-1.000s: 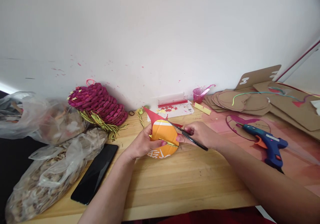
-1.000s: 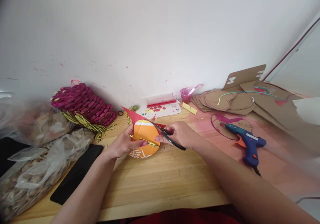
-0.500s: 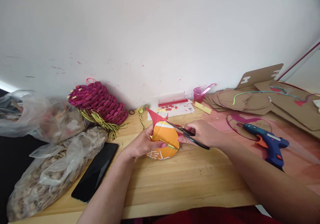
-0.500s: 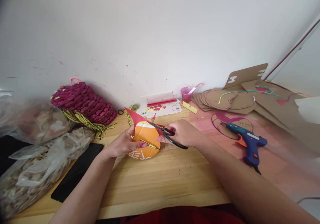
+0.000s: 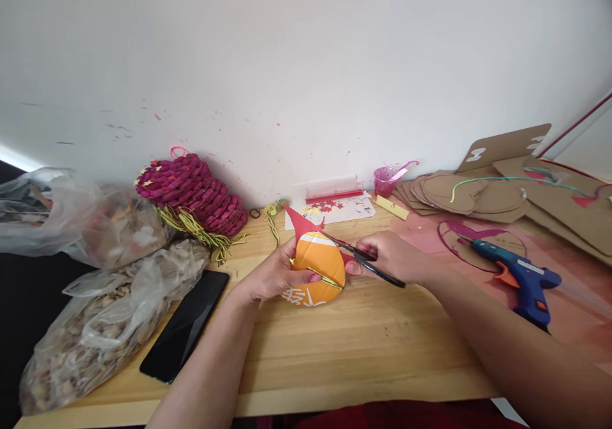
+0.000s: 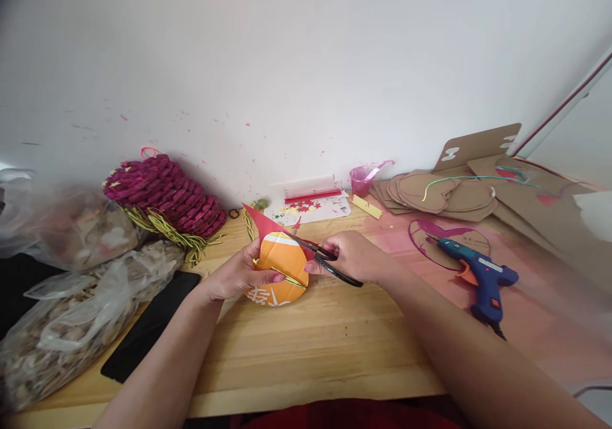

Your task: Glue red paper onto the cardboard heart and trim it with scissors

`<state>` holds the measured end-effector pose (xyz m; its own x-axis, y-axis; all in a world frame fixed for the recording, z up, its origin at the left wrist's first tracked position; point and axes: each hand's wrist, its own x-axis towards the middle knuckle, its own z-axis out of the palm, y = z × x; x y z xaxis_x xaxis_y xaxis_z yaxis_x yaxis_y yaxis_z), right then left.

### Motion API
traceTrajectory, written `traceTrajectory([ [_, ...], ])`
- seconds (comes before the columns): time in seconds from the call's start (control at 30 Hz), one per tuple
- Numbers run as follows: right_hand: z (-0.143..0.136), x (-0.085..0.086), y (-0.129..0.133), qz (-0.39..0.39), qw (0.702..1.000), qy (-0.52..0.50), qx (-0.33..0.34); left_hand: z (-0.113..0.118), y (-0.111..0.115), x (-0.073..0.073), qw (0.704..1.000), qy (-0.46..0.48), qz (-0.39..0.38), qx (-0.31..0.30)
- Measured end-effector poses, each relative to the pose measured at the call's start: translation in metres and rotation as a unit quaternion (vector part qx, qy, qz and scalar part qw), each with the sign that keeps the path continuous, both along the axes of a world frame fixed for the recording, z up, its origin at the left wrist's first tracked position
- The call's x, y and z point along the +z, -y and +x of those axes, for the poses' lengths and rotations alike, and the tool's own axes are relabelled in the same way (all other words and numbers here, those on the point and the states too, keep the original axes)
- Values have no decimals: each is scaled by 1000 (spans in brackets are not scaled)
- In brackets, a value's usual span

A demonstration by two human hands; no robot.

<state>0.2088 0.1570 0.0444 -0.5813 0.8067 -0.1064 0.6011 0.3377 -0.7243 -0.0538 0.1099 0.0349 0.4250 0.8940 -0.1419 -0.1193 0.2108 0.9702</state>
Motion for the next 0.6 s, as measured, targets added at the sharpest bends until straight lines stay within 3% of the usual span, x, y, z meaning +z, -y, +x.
traceTrajectory([
  [0.2, -2, -8, -1, -24, 999, -19, 8, 1, 0, -2, 1000, 4, 14, -3],
  [0.6, 2, 5, 0, -23, 999, 25, 0, -4, -2, -1, 999, -21, 13, -33],
])
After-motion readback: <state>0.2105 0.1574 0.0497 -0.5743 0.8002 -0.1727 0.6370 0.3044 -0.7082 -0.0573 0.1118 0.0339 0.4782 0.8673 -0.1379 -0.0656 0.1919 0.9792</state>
